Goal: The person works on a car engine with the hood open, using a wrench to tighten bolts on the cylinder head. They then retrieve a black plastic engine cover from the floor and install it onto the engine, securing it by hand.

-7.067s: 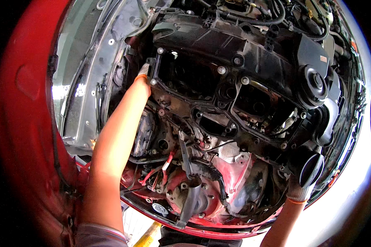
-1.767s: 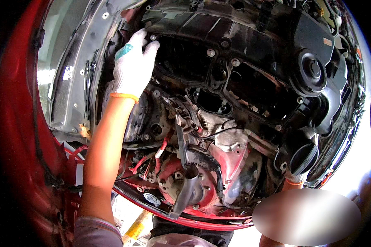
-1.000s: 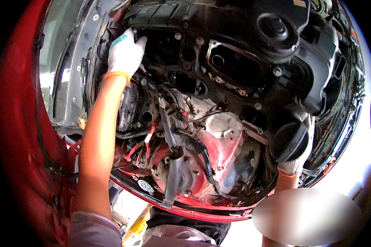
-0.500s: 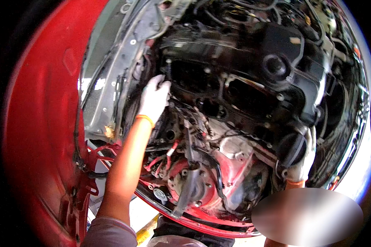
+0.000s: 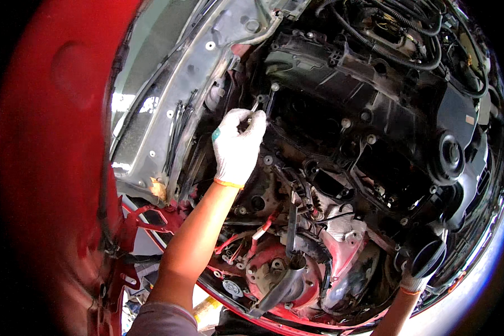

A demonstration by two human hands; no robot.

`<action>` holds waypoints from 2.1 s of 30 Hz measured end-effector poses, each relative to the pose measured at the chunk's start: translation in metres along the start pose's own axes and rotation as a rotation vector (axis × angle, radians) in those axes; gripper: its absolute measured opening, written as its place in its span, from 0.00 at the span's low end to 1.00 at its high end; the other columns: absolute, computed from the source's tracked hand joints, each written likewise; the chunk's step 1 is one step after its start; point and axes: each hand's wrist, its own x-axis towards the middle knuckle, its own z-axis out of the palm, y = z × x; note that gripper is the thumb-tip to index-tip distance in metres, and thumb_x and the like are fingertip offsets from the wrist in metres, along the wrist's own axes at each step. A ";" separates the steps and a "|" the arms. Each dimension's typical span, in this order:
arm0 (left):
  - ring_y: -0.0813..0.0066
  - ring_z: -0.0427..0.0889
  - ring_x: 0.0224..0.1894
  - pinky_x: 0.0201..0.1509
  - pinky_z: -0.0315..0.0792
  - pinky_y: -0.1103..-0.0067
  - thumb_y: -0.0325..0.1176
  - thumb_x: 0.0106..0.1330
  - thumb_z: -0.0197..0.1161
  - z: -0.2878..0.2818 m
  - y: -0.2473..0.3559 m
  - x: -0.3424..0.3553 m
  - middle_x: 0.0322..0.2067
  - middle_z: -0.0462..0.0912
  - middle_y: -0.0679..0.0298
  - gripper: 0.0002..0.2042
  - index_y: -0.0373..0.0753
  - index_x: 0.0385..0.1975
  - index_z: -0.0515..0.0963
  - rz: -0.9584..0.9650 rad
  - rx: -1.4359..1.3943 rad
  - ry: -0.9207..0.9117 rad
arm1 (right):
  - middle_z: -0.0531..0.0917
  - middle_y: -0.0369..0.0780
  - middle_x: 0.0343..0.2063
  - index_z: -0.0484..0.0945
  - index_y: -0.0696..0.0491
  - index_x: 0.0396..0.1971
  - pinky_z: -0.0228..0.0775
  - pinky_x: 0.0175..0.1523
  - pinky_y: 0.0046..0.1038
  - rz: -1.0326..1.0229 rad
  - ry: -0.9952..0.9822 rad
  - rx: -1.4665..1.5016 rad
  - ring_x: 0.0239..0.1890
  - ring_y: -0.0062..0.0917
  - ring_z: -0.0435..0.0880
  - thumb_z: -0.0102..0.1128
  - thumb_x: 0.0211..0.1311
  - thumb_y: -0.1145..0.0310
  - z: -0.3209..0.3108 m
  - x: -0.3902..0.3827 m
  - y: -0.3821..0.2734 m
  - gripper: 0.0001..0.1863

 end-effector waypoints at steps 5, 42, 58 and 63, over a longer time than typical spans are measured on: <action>0.89 0.70 0.18 0.19 0.63 0.84 0.32 0.69 0.71 0.009 0.011 -0.007 0.21 0.78 0.74 0.07 0.36 0.33 0.82 -0.035 -0.188 0.040 | 0.77 0.51 0.61 0.77 0.57 0.59 0.61 0.74 0.49 -0.120 0.015 -0.281 0.66 0.52 0.71 0.67 0.58 0.49 0.005 0.011 -0.036 0.34; 0.58 0.74 0.65 0.73 0.66 0.63 0.58 0.76 0.55 0.128 0.126 -0.118 0.67 0.73 0.54 0.34 0.36 0.71 0.66 -0.440 -0.521 -0.742 | 0.83 0.47 0.50 0.75 0.60 0.60 0.71 0.62 0.29 0.440 0.116 0.920 0.53 0.31 0.82 0.52 0.76 0.65 0.012 0.005 -0.085 0.20; 0.61 0.82 0.55 0.62 0.77 0.64 0.50 0.78 0.55 0.134 0.148 -0.118 0.58 0.80 0.54 0.26 0.36 0.65 0.72 -0.384 -0.540 -0.683 | 0.78 0.34 0.38 0.73 0.54 0.60 0.69 0.42 0.23 0.783 0.079 1.847 0.38 0.14 0.74 0.56 0.76 0.52 0.118 -0.007 -0.065 0.24; 0.61 0.83 0.54 0.62 0.78 0.64 0.49 0.78 0.56 0.120 0.115 -0.071 0.58 0.81 0.53 0.25 0.36 0.65 0.72 -0.473 -0.542 -0.847 | 0.80 0.33 0.42 0.76 0.59 0.54 0.71 0.51 0.24 0.581 -0.044 1.604 0.44 0.17 0.75 0.53 0.78 0.53 0.092 -0.019 -0.056 0.23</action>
